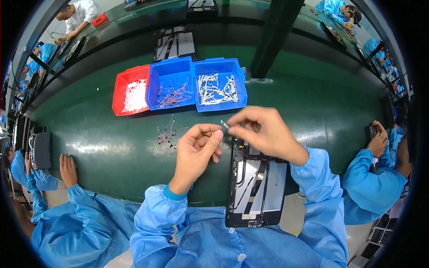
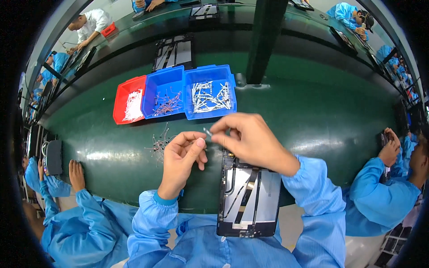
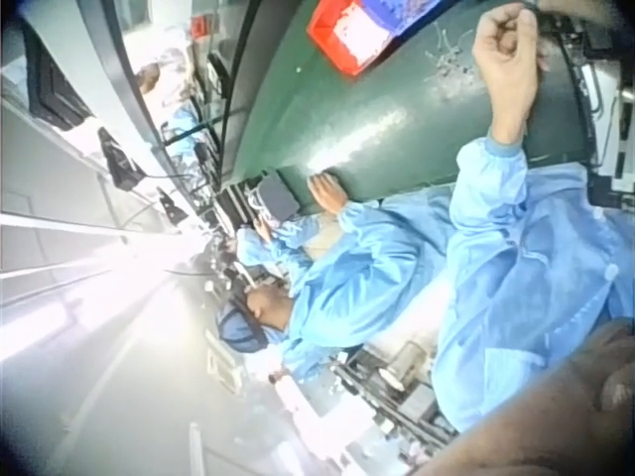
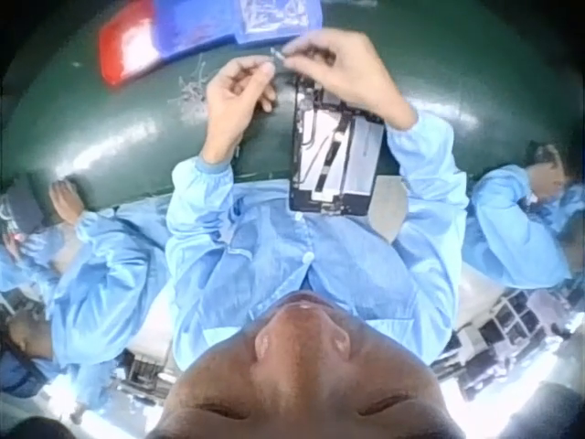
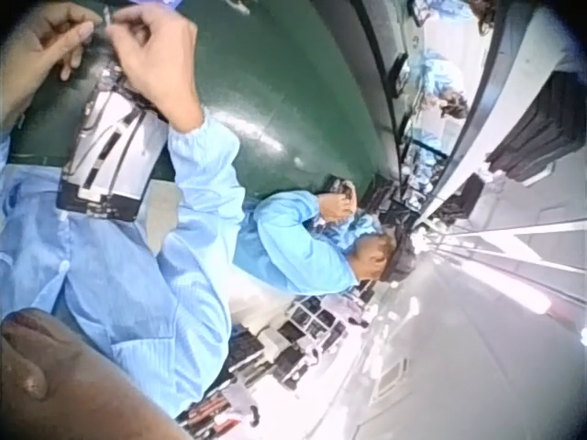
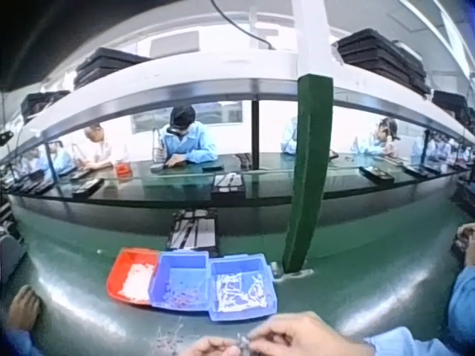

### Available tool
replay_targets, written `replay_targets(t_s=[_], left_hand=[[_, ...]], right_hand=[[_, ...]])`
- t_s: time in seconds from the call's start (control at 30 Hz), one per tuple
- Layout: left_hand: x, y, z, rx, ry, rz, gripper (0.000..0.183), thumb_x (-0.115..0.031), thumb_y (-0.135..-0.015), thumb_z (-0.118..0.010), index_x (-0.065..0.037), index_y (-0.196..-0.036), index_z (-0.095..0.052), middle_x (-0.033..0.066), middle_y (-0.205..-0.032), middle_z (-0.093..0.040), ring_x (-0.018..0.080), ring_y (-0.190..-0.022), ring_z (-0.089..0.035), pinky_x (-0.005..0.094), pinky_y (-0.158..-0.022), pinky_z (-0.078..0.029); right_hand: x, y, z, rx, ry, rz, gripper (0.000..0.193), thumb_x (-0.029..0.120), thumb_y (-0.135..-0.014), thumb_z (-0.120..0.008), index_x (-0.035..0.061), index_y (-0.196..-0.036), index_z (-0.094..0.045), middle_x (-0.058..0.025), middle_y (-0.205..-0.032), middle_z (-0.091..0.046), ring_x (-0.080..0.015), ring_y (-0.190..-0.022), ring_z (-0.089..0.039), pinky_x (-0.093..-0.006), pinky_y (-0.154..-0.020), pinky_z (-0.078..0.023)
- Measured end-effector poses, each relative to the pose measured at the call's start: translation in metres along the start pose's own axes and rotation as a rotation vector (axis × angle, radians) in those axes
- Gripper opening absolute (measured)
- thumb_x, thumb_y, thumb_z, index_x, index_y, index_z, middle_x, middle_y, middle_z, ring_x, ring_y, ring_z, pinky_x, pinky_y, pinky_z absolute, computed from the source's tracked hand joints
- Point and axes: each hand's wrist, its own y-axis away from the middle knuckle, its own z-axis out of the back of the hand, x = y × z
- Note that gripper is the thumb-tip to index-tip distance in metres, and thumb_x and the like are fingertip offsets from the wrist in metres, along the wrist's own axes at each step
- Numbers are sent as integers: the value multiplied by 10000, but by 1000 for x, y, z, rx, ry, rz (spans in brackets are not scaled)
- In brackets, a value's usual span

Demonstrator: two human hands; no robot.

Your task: The person assembles and connects internal ribbon cables, a battery, and other components within a tablet chassis by hand.

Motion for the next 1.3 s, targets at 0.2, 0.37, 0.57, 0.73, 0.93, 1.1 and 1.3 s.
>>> replay_targets(t_s=[0.2, 0.37, 0.57, 0.73, 0.93, 1.1, 1.3], left_hand=[[1, 9, 0, 95, -76, 1, 146, -119, -956, -648, 22, -995, -636, 57, -811, -632, 88, -600, -588, 218, -449, -455], [-6, 10, -1, 92, 187, 263, 91, -90, -927, -640, 2, -926, -635, 60, -782, -627, 79, -545, -527, 203, -420, -393], [-26, 4, 4, 25, 240, 286, 82, -80, -905, -624, -8, -868, -626, 33, -658, -562, 62, -445, -416, 219, -358, -298], [-65, -51, 75, -832, -366, -644, 207, -172, -918, -668, 25, -862, -699, 19, -484, -525, 99, -430, -507, 305, -369, -336], [-58, -47, 116, -732, -1483, -820, 204, -167, -926, -658, 30, -908, -705, 210, -686, -627, 279, -605, -647, 442, -579, -459], [-43, 31, 13, -142, -933, 202, 336, -244, -950, -658, 42, -1124, -678, 95, -798, -691, 156, -622, -645, 328, -467, -473], [-4, 69, -23, 280, -506, 260, 664, -211, -948, -672, 79, -1453, -353, 105, -1010, -627, 88, -619, -573, 243, -455, -443]], right_hand=[[-4, 32, -13, -9, -218, -36, 143, 99, -861, -736, 0, -960, -712, -53, -768, -646, -64, -557, -460, -261, -495, -371], [-8, 37, -13, -48, -179, 63, 118, 104, -862, -730, 19, -941, -708, -44, -757, -624, -82, -567, -469, -256, -499, -370], [-7, 42, -12, -338, -18, 520, 120, -6, -796, -756, 27, -890, -689, -109, -1050, -584, -107, -663, -538, -234, -578, -441], [-21, 65, 7, -477, -439, 175, 63, -2, -888, -673, -11, -934, -631, -64, -936, -606, -58, -683, -541, -195, -588, -437], [-31, 103, 16, -468, -661, -185, 35, -15, -920, -609, -30, -893, -592, -74, -729, -655, -30, -508, -498, -181, -462, -374], [-47, 142, 2, -481, -706, -183, 42, -38, -917, -622, -35, -919, -579, -38, -834, -613, -24, -703, -543, -176, -597, -432], [-52, 152, -30, -602, -641, -62, 62, -33, -926, -620, -34, -931, -559, -28, -861, -589, -34, -719, -558, -178, -594, -448]])
